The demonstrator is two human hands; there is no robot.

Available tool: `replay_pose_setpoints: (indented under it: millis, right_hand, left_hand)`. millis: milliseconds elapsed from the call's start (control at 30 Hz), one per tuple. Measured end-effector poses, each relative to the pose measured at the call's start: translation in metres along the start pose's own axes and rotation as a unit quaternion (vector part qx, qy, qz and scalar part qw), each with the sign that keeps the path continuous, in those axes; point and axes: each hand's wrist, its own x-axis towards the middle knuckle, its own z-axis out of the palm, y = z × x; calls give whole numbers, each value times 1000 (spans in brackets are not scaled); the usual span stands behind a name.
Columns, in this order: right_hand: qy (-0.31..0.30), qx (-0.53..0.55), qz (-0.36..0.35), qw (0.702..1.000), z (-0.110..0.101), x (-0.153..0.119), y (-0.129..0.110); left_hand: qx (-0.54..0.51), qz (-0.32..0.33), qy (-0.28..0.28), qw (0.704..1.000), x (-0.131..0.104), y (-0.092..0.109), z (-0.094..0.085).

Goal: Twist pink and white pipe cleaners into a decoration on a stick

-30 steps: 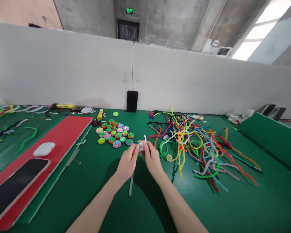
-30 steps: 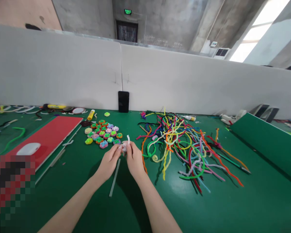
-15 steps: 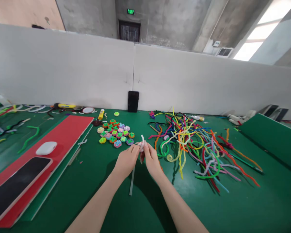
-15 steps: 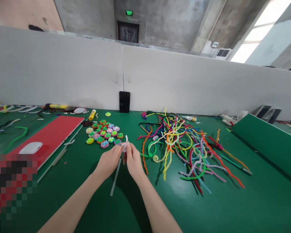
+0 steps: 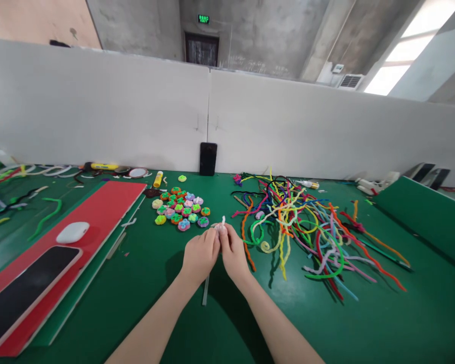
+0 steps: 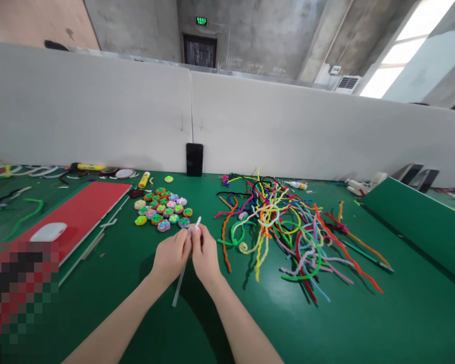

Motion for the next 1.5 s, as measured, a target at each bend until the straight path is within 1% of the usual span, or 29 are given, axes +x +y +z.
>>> replay_pose_setpoints:
  millis: [100,200,333,400,467,567,667,767,867,933,1000,1033,1100,1167,1200,1267,1333,1400,1433,1467,1500]
  right_hand:
    - [4,-13,-6,1000,1,-1,0]
    - [18,-20,-7,1000,4,-3,1]
    - [33,-33,-10,999,5,-5,4]
    - [24,-45,-9,999,3,-3,5]
    - [12,-56,-1,998,-1,0,6]
    - [-2,-66,-5,998,-6,3,6]
    - [-11,-62,-21,998,-9,5,5]
    - [-9,-52,-9,999,-7,5,6]
    - [1,-43,5,999,-4,3,7]
    - [6,-40,9,999,-2,2,8]
    - [10,-41,13,999,-1,0,9]
    - [13,-42,15,999,-1,-1,9]
    - [14,-42,18,999,-1,-1,10]
    - [14,-40,15,999,-2,-1,10]
    - [12,-41,12,999,-2,0,10]
    - [11,-46,5,999,-4,2,11]
    - [9,-50,3,999,-5,4,11]
    - [3,-48,11,999,-6,6,12]
    - [-1,-45,18,999,-7,6,13]
    - [-8,-41,25,999,-7,7,13]
    - [-17,-37,30,999,-7,7,14]
  left_hand:
    - [-29,-26,-2,999,-1,1,1]
    - [-83,-81,-6,993,-3,6,3]
    - [-195,-146,10,970,-5,12,5]
    - [-247,-159,7,956,-4,12,4]
    - [-274,-158,-12,948,-2,10,2]
    - [-258,-138,-31,956,1,5,-3]
    - [-206,-94,-45,973,3,1,-7]
    - [-154,-64,-57,984,4,-1,-7]
    - [-118,-85,-39,989,2,0,-2]
    - [-133,-117,-16,984,0,3,2]
    - [-197,-156,8,968,-2,6,6]
    - [-241,-179,19,954,-3,9,8]
    - [-332,-223,35,916,-3,13,12]
    - [-404,-251,36,879,-3,15,15]
    - [-426,-260,32,866,-2,15,16]
    - [-436,-272,33,857,0,13,15]
    - [-421,-275,61,862,2,9,11]
    - [-404,-254,88,874,4,4,4]
    - [-395,-233,88,885,5,1,0]
    - [-382,-204,73,898,6,0,-4]
    - [-366,-168,42,914,6,-2,-7]
